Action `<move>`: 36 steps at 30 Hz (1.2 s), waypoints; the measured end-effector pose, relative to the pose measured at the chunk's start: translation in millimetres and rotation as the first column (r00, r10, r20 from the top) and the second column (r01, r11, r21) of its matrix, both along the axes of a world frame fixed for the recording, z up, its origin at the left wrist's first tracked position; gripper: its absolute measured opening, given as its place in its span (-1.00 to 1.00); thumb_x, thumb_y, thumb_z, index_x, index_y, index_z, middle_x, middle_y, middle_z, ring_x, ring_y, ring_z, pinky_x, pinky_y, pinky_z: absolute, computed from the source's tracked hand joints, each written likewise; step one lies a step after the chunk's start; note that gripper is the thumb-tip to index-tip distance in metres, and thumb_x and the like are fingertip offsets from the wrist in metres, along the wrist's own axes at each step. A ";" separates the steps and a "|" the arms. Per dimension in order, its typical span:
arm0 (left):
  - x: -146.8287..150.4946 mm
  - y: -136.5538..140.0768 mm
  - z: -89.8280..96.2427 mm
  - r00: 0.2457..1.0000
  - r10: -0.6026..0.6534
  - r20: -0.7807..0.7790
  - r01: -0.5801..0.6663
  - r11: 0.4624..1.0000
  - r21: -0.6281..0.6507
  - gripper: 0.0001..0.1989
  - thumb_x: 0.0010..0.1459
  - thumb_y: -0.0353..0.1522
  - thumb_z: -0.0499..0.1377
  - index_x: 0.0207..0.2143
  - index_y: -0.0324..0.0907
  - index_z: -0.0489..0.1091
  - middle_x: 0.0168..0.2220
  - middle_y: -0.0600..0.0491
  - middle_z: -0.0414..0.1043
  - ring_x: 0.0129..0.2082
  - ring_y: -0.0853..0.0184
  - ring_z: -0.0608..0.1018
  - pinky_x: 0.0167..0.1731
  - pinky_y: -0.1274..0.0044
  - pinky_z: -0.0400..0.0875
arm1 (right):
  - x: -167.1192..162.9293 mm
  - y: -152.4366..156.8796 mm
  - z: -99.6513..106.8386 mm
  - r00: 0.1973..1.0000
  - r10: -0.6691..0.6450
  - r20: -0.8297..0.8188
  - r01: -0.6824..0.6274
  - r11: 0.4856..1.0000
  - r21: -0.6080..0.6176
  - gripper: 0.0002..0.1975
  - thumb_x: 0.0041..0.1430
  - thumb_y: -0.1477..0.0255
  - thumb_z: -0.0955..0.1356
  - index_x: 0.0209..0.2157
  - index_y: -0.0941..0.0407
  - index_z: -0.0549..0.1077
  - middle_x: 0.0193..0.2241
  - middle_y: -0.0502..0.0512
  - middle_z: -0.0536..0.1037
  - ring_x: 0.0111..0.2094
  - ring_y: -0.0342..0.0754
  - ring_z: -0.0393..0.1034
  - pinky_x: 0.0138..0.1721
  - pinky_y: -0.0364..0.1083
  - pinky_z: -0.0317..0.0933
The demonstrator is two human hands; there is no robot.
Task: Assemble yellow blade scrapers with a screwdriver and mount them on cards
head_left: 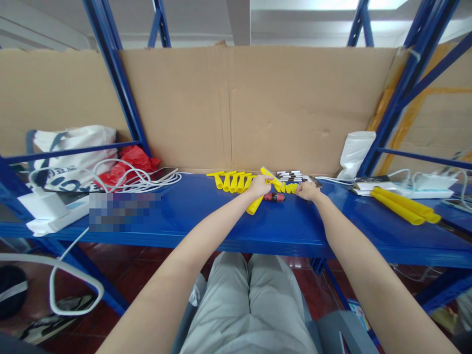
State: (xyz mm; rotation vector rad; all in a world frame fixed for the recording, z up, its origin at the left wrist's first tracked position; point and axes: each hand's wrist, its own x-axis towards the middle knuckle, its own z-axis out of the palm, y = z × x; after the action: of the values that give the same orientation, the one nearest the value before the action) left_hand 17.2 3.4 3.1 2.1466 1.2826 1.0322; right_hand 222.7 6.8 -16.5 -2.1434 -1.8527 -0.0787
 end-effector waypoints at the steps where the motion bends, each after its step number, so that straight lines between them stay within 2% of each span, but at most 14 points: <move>1: 0.0 -0.2 0.8 1.000 0.003 -0.011 -0.003 1.000 0.015 -0.58 -0.01 -0.64 0.10 -0.10 -0.24 0.50 -0.04 -0.04 0.48 0.01 0.28 0.47 0.05 0.52 0.27 | -0.6 -0.4 0.9 1.000 -0.023 -0.015 0.023 1.000 -0.011 -0.83 -0.06 0.51 0.31 -0.43 0.17 0.55 -0.28 0.21 0.54 -0.09 0.16 0.36 -0.13 0.07 0.26; 3: 0.2 -0.8 1.3 0.999 0.021 -0.026 -0.020 0.999 0.036 -0.57 -0.03 -0.64 0.11 -0.11 -0.23 0.51 -0.04 -0.04 0.48 0.01 0.25 0.47 0.05 0.50 0.28 | -2.9 -1.8 3.8 0.996 -0.022 -0.088 0.022 1.000 0.001 -0.83 -0.05 0.51 0.30 -0.43 0.17 0.54 -0.31 0.18 0.55 -0.12 0.10 0.38 -0.12 0.03 0.26; 5: 1.0 -1.5 0.7 0.999 0.033 -0.036 -0.032 0.999 0.044 -0.57 -0.04 -0.63 0.12 -0.11 -0.22 0.51 -0.05 -0.05 0.49 -0.01 0.23 0.49 0.03 0.47 0.30 | -6.9 -4.3 8.0 0.967 0.063 -0.247 -0.047 0.997 0.069 -0.84 -0.04 0.52 0.30 -0.43 0.19 0.53 -0.37 0.15 0.55 -0.22 0.02 0.41 -0.16 -0.04 0.27; 8: 3.6 -2.0 -2.0 0.999 0.011 -0.039 -0.008 0.998 0.060 -0.57 -0.04 -0.63 0.11 -0.11 -0.23 0.51 -0.07 -0.07 0.50 -0.04 0.23 0.50 0.00 0.47 0.32 | -16.3 -9.6 15.3 0.821 0.255 -0.510 -0.155 0.961 0.230 -0.86 -0.03 0.50 0.30 -0.46 0.19 0.50 -0.44 0.10 0.54 -0.34 -0.08 0.41 -0.24 -0.11 0.26; 10: 6.0 -1.5 -4.3 0.999 -0.006 -0.043 0.009 0.998 0.065 -0.57 -0.04 -0.63 0.12 -0.11 -0.23 0.51 -0.06 -0.07 0.50 -0.02 0.23 0.49 0.01 0.48 0.31 | -24.0 -13.3 19.5 0.729 0.346 -0.590 -0.205 0.933 0.295 -0.90 -0.04 0.50 0.31 -0.50 0.18 0.48 -0.46 0.07 0.53 -0.37 -0.12 0.39 -0.24 -0.13 0.24; 12: 8.4 -1.0 -6.1 0.999 -0.013 -0.050 0.016 0.998 0.066 -0.56 -0.05 -0.62 0.12 -0.10 -0.23 0.50 -0.05 -0.07 0.49 -0.02 0.23 0.49 0.02 0.47 0.31 | -31.1 -16.0 22.2 0.685 0.381 -0.621 -0.231 0.922 0.311 -0.93 -0.05 0.51 0.33 -0.53 0.17 0.46 -0.48 0.05 0.52 -0.39 -0.15 0.37 -0.25 -0.15 0.22; 20: 11.8 -5.1 -4.6 1.000 -0.029 -0.009 0.030 0.994 0.107 -0.59 0.00 -0.59 0.11 -0.08 -0.24 0.49 -0.03 -0.04 0.47 0.02 0.28 0.46 0.06 0.49 0.27 | -40.5 -15.3 21.8 0.678 0.347 -0.648 -0.220 0.937 0.272 -0.91 -0.05 0.45 0.38 -0.53 0.17 0.44 -0.56 -0.02 0.45 -0.49 -0.20 0.26 -0.39 -0.21 0.14; 25: 10.3 -7.2 -5.5 1.000 -0.029 0.006 0.028 0.993 0.117 -0.60 -0.01 -0.59 0.13 -0.10 -0.23 0.50 -0.05 -0.01 0.49 0.00 0.27 0.48 0.05 0.49 0.28 | -40.9 -15.1 21.6 0.680 0.337 -0.651 -0.215 0.941 0.263 -0.91 -0.05 0.43 0.37 -0.53 0.17 0.42 -0.57 -0.02 0.43 -0.50 -0.20 0.24 -0.41 -0.21 0.12; 30: 8.8 -8.9 -6.8 0.998 -0.034 0.054 0.026 0.991 0.130 -0.62 0.01 -0.58 0.14 -0.09 -0.21 0.50 -0.05 -0.01 0.49 -0.02 0.27 0.48 0.05 0.48 0.28 | -42.3 -13.9 18.8 0.598 0.359 -0.716 -0.222 0.933 0.282 -0.83 -0.12 0.36 0.40 -0.54 0.15 0.36 -0.52 0.01 0.46 -0.45 -0.19 0.29 -0.37 -0.19 0.14; 36: 4.1 -12.6 -3.6 0.997 -0.059 0.057 0.048 0.983 0.178 -0.62 0.04 -0.57 0.13 -0.06 -0.25 0.47 -0.03 -0.06 0.47 -0.05 0.27 0.49 0.05 0.45 0.29 | -43.5 -15.5 20.6 0.488 0.288 -0.824 -0.158 0.957 0.242 -0.77 -0.09 0.34 0.39 -0.38 0.13 0.35 -0.37 0.07 0.51 -0.36 -0.15 0.35 -0.36 -0.18 0.16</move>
State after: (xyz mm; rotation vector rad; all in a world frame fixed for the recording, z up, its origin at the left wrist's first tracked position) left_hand 21.4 -9.2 -0.5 2.2457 1.1366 1.2206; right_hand 179.2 -8.6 4.0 -1.3590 -1.3922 0.7702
